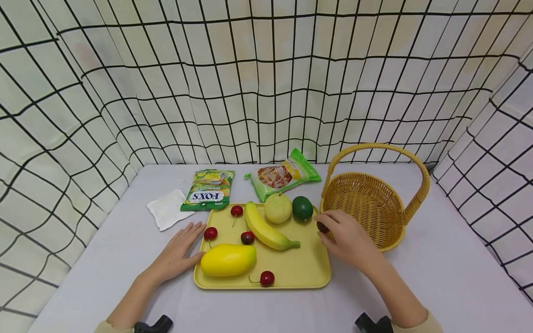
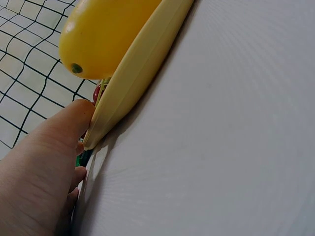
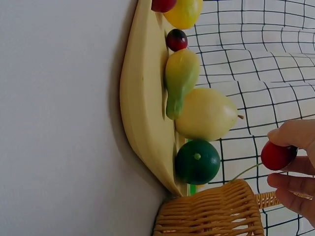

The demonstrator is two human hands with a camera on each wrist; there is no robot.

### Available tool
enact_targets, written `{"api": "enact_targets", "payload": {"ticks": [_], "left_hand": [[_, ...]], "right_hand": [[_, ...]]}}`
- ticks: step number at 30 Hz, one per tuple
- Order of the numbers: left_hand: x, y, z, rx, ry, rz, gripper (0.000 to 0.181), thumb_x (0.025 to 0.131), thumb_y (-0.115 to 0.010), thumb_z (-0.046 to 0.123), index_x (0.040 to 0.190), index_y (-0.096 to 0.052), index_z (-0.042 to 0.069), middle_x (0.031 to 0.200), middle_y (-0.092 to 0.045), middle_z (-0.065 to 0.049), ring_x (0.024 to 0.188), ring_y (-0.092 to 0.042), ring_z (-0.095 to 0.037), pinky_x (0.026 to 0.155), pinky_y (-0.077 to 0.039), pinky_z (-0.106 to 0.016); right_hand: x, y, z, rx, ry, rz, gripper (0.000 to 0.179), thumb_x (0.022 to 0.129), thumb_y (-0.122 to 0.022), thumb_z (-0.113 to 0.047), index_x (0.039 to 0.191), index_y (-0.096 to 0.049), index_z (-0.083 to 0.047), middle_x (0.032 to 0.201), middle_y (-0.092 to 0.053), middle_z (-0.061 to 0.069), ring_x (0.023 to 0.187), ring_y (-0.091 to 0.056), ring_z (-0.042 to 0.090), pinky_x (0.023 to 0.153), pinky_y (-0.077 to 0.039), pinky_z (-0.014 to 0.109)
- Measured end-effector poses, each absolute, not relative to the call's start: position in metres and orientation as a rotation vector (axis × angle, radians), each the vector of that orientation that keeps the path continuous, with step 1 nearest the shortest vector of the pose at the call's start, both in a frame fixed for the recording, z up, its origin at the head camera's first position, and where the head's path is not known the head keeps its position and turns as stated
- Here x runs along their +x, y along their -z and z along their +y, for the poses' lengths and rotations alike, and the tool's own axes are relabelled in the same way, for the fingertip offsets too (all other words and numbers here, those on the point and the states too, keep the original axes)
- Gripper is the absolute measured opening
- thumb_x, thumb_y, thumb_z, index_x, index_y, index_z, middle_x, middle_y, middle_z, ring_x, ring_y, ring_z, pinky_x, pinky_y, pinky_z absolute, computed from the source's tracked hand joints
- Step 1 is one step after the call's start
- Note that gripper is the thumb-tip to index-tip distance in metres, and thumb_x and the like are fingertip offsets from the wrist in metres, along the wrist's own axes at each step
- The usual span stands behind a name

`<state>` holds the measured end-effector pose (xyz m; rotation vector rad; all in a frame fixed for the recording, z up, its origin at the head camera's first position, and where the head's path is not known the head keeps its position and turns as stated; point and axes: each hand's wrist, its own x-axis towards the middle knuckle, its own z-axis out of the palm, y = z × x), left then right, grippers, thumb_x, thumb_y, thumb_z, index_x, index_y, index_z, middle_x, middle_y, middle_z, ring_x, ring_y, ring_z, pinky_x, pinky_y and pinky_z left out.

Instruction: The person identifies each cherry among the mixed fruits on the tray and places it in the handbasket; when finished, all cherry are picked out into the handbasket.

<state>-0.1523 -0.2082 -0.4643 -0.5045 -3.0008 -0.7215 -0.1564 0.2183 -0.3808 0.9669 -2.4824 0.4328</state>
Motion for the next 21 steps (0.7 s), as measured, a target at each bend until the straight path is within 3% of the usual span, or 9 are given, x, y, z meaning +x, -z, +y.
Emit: {"api": "enact_targets", "payload": {"ticks": [12, 21], "left_hand": [[-0.153, 0.465, -0.208, -0.511, 0.718, -2.999, 0.073, 0.083, -0.058, 0.047, 0.143, -0.032, 0.015, 0.147, -0.028, -0.011, 0.137, -0.016, -0.03, 0.109, -0.01, -0.049], [-0.153, 0.466, -0.209, -0.51, 0.71, -2.991, 0.071, 0.083, -0.06, 0.043, 0.143, -0.033, 0.015, 0.147, -0.029, -0.01, 0.137, -0.017, -0.029, 0.11, -0.011, -0.049]], "right_hand": [[-0.164, 0.386, 0.234, 0.904, -0.428, -2.481, 0.041, 0.065, -0.08, -0.004, 0.102, -0.064, -0.004, 0.093, -0.061, 0.004, 0.083, -0.058, 0.017, 0.066, -0.053, 0.033], [-0.171, 0.394, 0.242, 0.85, -0.458, -2.513, 0.035, 0.07, -0.077, -0.009, 0.103, -0.064, -0.007, 0.094, -0.062, 0.004, 0.084, -0.059, 0.018, 0.067, -0.053, 0.035]]}}
